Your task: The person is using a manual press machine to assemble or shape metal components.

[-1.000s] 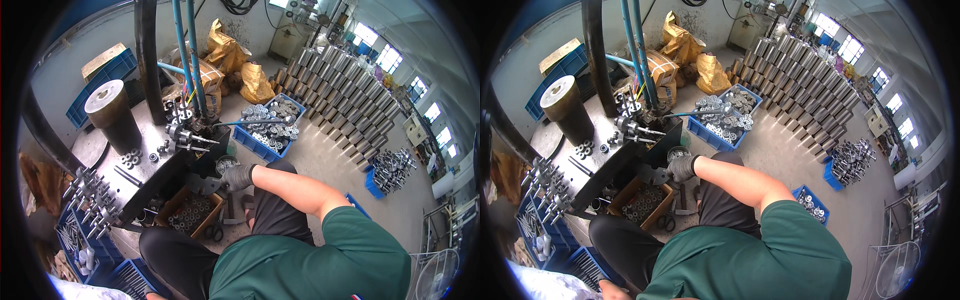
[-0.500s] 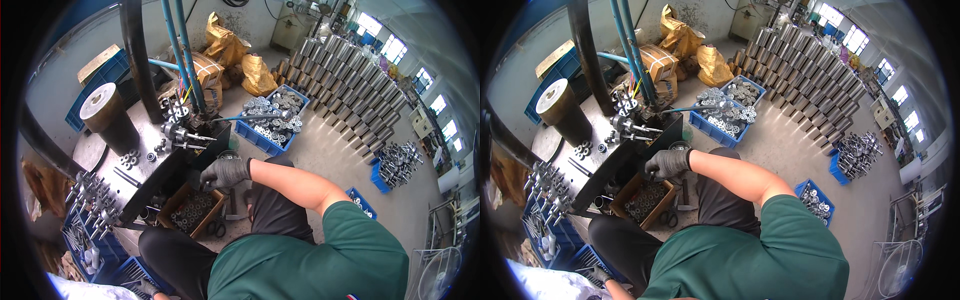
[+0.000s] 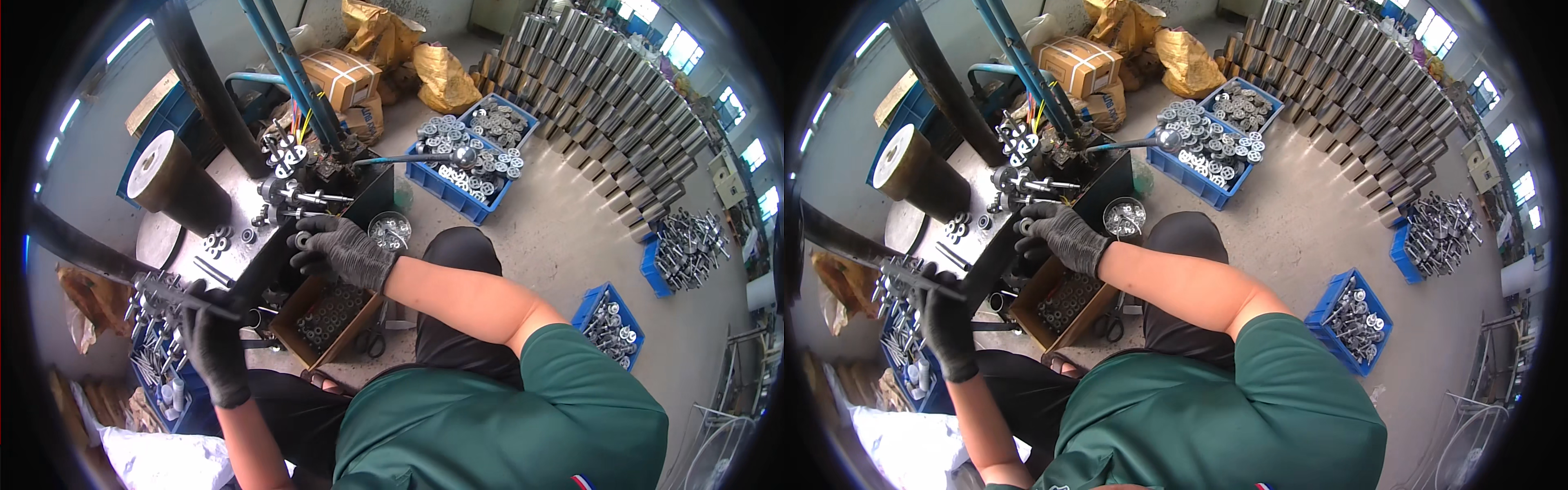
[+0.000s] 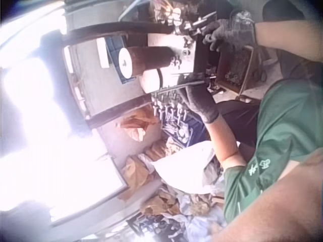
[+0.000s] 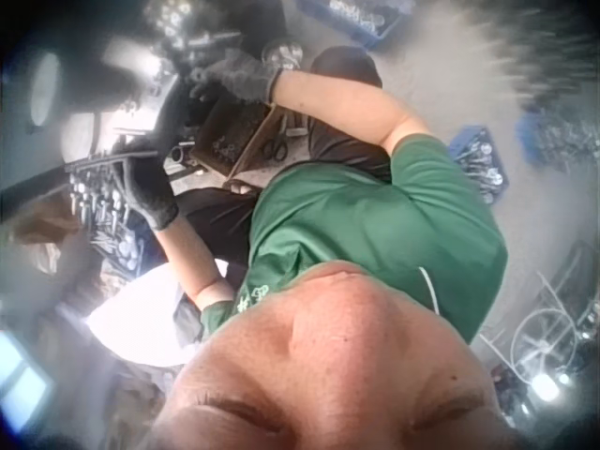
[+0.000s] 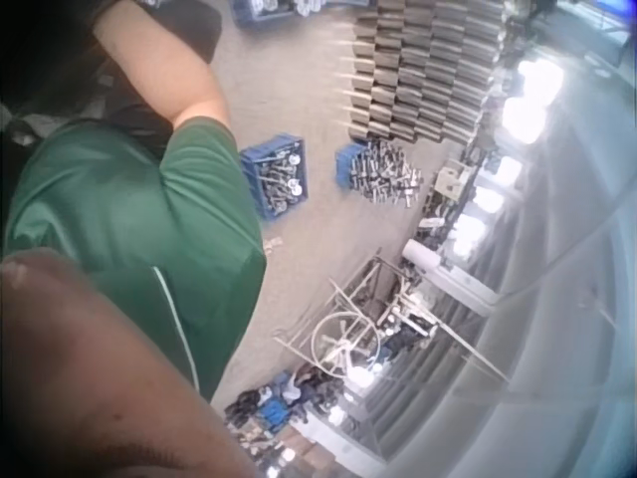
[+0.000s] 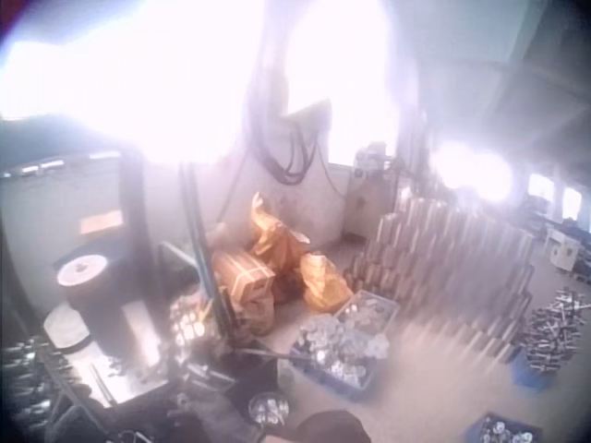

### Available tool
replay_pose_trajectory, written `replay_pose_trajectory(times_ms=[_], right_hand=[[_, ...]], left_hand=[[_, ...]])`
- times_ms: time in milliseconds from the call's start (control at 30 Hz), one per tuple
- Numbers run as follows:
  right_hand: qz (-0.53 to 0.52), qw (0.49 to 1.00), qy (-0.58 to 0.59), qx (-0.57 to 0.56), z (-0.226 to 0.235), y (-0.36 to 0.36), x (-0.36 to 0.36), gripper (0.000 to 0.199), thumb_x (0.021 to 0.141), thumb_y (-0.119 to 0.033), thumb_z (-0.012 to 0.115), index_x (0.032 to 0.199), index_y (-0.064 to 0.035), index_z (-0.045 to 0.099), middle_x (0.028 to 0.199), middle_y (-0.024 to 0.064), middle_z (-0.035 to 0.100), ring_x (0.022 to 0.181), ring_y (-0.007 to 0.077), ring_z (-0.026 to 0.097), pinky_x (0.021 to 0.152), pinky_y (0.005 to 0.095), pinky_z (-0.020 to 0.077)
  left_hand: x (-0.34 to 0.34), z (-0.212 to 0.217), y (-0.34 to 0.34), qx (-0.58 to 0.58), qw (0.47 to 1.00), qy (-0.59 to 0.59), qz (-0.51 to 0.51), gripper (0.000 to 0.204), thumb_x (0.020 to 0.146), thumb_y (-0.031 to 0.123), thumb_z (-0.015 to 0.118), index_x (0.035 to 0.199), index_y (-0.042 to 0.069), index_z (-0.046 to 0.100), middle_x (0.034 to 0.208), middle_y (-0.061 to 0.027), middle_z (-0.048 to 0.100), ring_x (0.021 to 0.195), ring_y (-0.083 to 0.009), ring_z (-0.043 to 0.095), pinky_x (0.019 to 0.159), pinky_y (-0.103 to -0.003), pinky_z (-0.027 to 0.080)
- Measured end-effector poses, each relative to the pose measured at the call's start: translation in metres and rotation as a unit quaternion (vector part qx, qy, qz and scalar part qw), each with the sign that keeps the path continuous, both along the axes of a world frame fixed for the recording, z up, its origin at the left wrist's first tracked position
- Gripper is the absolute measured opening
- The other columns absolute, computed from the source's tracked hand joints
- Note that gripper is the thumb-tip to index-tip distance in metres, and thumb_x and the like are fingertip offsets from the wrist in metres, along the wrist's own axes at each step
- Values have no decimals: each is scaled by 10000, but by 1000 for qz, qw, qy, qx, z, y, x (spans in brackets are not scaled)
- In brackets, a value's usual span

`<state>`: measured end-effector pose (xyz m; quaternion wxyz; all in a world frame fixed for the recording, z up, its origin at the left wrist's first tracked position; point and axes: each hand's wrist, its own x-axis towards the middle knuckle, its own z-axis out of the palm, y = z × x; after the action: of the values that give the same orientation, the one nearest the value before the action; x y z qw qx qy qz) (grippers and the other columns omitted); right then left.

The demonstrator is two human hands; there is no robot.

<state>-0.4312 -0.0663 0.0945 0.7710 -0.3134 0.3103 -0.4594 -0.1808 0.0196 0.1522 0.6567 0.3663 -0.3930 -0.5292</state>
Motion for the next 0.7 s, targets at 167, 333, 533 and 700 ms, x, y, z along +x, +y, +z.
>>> replay_pose_trajectory(times_ms=[167,333,533,700], right_hand=[[-32,997,-55,35,-3,0,0,380,969,-28,601,1342,-30,531,1157,124,678,920,239,728,753,345,628],[-14,999,-28,20,13,15,-8,419,933,-6,580,1348,-32,526,1256,153,651,1056,289,710,836,418,633],[-39,999,-26,-6,-3,9,-11,419,925,42,570,1343,28,550,1232,177,664,995,278,720,829,372,620],[17,992,38,-118,-11,8,-10,317,879,50,601,1185,3,670,1276,151,662,952,178,691,846,306,587]], left_hand=[[-76,-62,-5,94,974,-105,-178,360,980,149,615,1302,2,552,1025,-79,659,876,-165,650,798,-304,542],[-76,-102,12,136,935,-195,-263,309,992,156,606,1263,12,572,1038,-51,650,944,-122,613,832,-294,518],[-80,-87,-1,133,922,-244,-269,268,990,146,603,1219,9,579,1020,-63,638,926,-130,613,832,-303,525],[-70,-101,1,181,934,-141,-273,297,1002,148,605,1275,34,571,1092,-37,643,935,-90,616,812,-262,543]])
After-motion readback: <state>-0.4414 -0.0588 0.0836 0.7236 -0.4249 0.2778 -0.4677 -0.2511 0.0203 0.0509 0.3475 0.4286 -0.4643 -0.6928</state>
